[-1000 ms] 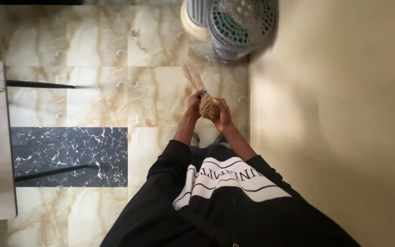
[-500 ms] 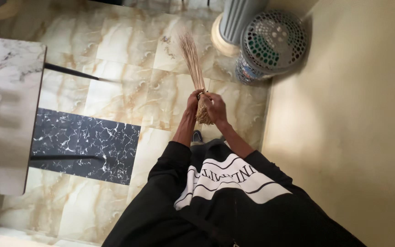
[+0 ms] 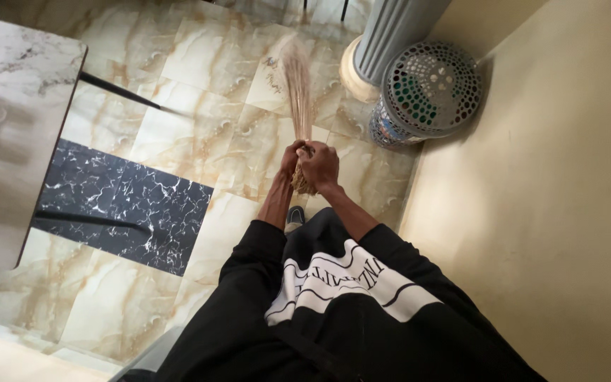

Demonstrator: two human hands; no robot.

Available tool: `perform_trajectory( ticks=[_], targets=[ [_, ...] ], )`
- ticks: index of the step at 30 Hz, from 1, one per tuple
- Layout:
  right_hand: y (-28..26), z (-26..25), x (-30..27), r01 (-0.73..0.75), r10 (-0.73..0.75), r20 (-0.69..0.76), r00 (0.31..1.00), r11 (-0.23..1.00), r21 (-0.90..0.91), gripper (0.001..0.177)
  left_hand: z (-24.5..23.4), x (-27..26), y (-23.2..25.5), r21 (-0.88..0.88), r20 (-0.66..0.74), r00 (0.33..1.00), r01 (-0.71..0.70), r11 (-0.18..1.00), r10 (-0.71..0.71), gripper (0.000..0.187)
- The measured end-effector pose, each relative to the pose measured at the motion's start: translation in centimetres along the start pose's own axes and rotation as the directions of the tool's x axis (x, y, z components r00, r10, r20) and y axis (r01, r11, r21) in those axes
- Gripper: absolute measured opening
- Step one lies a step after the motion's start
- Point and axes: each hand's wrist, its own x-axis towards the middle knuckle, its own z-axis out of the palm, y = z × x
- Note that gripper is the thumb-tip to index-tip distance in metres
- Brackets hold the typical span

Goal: The person cleans a traditional short broom by repeatedly striking the straw bristles against a wall and a pillar, then places a decorative base in the corner and strikes the broom against it.

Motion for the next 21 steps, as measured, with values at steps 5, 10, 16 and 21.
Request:
perform_trajectory(
  ticks=[5,10,16,21],
  targets=[
    [0.6,-0.7,0.1,0.028,-0.027,-0.049,0.998,0.999,0.025,0.029,0.3,0.4,0.4,-0.044,-0.049,0.997,0.051,0.998,-0.054,0.025],
    [1.4,-1.7,1.7,-0.035,0.039,-0.034,0.999,0.992,0.118,0.03,2.1,1.6,0.7,-0.157,-0.079,0.989,0.109,0.982,-0.122,0.031],
    [2.4,-3.2,2.0,0.058,-0.047,-0.057,0.997,0.973,0.223,0.04,3.9,2.6,1.1,-0.182,-0.005,0.997,-0.073,0.98,0.074,0.033],
    [1.5,-3.2,1.5,0.298,-0.301,-0.108,0.947,0.953,-0.044,0.045,4.8,3.2,1.8,-0.061,-0.074,0.995,-0.075,0.995,0.07,0.029]
  ],
)
